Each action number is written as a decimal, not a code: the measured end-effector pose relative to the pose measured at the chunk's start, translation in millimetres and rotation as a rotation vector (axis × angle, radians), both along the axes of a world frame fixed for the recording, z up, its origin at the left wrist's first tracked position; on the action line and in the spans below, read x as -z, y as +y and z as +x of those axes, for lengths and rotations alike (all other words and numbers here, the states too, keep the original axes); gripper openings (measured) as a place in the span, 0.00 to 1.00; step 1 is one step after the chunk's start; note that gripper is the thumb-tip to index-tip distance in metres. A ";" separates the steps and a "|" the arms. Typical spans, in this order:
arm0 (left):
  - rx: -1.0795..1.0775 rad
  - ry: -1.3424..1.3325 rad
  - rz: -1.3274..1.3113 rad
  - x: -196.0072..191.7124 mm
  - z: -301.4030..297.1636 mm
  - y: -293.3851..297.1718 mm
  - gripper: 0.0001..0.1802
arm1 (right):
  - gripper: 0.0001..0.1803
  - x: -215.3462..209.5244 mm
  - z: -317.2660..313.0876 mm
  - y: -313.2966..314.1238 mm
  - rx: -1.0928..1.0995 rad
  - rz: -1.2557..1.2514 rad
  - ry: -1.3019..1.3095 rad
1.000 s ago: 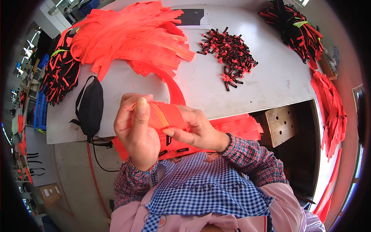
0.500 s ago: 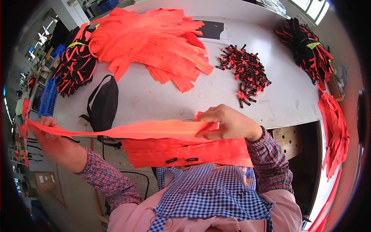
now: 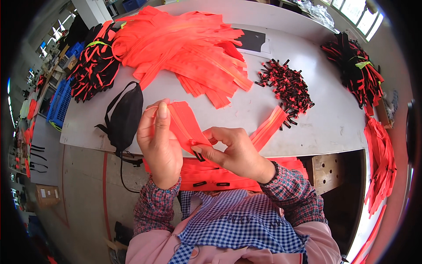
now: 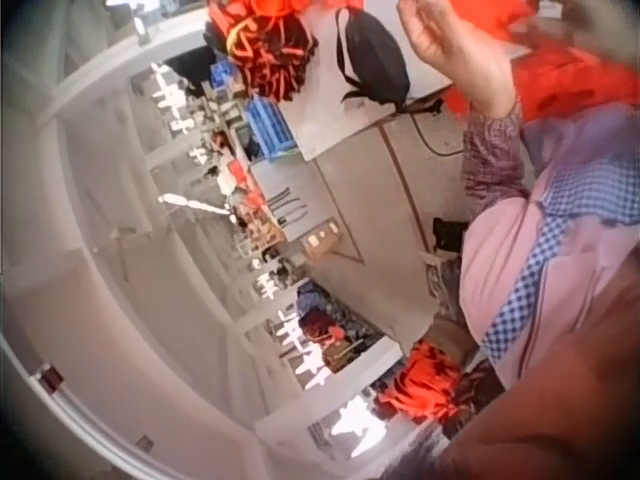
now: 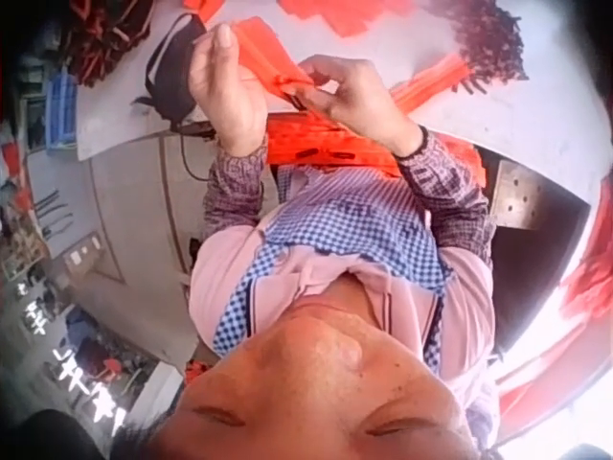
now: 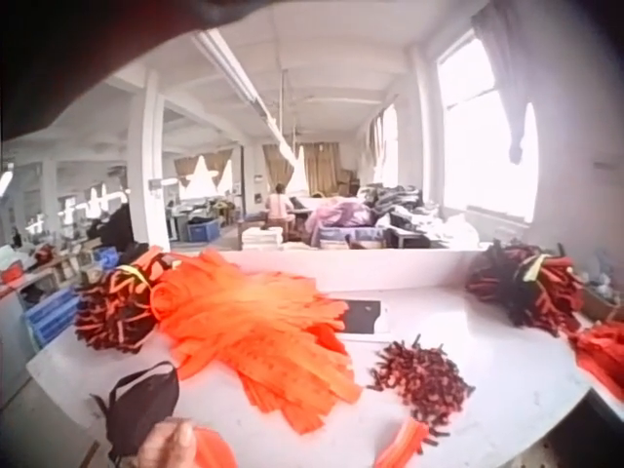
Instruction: Assembling red straps with plastic buckles by threading them through and fitting components.
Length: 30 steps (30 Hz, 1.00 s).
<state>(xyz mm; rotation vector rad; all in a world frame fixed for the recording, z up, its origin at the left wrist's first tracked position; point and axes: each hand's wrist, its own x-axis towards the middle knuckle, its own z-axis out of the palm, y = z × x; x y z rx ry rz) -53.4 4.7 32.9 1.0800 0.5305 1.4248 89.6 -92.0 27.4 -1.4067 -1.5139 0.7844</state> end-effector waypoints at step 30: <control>-0.001 0.034 0.179 20.3 -26.7 -24.5 0.13 | 0.16 15.6 -24.5 26.7 0.011 0.370 -0.050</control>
